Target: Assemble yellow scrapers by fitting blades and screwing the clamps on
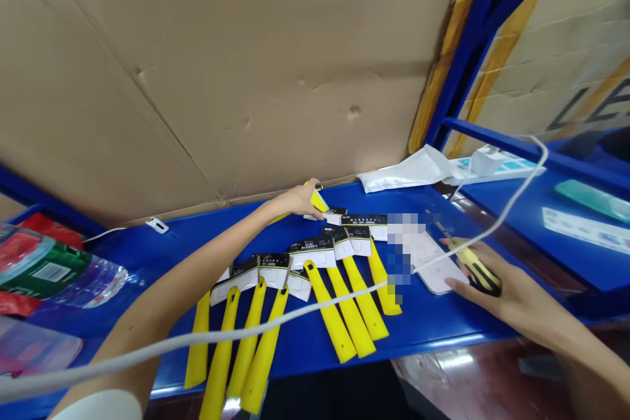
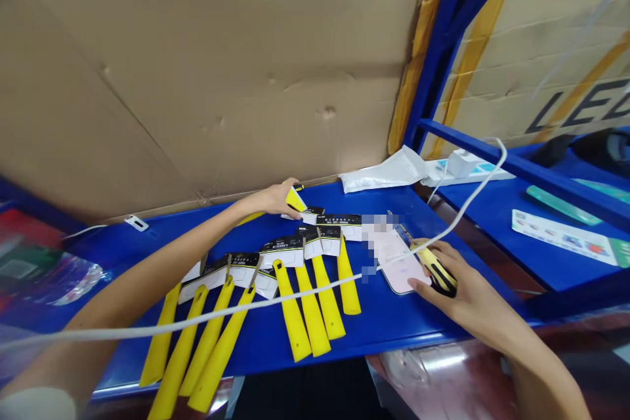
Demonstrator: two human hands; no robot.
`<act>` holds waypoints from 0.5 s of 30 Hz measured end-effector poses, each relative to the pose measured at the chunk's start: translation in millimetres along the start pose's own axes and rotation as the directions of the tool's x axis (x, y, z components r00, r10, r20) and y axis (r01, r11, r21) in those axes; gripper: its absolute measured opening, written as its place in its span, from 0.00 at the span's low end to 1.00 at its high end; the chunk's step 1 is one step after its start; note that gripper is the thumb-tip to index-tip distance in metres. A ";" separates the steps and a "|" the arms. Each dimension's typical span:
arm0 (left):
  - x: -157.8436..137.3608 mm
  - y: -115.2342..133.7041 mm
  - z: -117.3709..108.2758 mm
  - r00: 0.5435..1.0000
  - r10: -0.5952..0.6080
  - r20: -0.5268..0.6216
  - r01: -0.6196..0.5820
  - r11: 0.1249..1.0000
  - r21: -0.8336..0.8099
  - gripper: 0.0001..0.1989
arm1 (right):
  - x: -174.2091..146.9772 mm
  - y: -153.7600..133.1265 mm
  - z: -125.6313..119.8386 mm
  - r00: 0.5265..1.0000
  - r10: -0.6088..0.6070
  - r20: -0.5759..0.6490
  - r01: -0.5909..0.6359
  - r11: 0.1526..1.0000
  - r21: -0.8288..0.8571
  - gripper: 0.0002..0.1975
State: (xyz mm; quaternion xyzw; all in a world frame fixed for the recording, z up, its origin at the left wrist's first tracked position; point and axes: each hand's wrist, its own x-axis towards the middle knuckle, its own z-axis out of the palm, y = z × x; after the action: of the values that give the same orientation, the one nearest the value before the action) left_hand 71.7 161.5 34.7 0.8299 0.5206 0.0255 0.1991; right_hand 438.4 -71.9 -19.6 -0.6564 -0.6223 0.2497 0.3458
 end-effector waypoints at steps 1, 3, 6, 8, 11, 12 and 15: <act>-4.0 -4.8 -3.2 1.000 0.010 -0.005 -0.010 1.000 0.020 0.56 | -0.4 1.0 0.1 1.000 -0.015 -0.004 0.015 1.000 0.002 0.21; -13.4 -16.2 -9.4 1.000 0.023 -0.020 -0.022 0.999 0.048 0.53 | -1.1 2.2 -0.1 1.000 -0.024 -0.003 0.024 1.000 0.002 0.18; -30.0 -35.7 -16.5 0.999 0.023 -0.027 -0.020 0.996 0.088 0.47 | -1.9 3.0 -0.9 1.000 0.010 0.028 -0.010 1.000 -0.009 0.17; -41.6 -48.7 -19.2 1.000 0.015 -0.008 -0.014 0.996 0.091 0.44 | -2.0 5.4 -0.7 0.999 0.039 0.035 -0.039 0.999 -0.015 0.17; -58.6 -65.2 -22.0 0.999 0.015 0.029 -0.017 0.998 0.054 0.38 | -1.5 11.7 1.0 0.998 0.056 0.017 -0.056 0.998 -0.001 0.20; -63.8 -69.4 -23.4 0.999 0.023 0.034 -0.024 0.999 0.039 0.35 | -1.0 13.3 1.6 0.998 0.057 0.023 -0.057 0.998 0.001 0.22; -77.4 -76.7 -30.8 1.000 0.022 -0.007 -0.022 0.999 -0.045 0.31 | 1.0 12.3 2.4 0.999 0.039 -0.005 -0.040 0.996 -0.078 0.23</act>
State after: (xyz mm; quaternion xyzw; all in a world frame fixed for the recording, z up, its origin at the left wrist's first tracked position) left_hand -36.8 132.2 48.4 0.8309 0.5112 0.0419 0.2157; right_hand 444.6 -70.4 -30.4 -0.6820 -0.6178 0.2309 0.3160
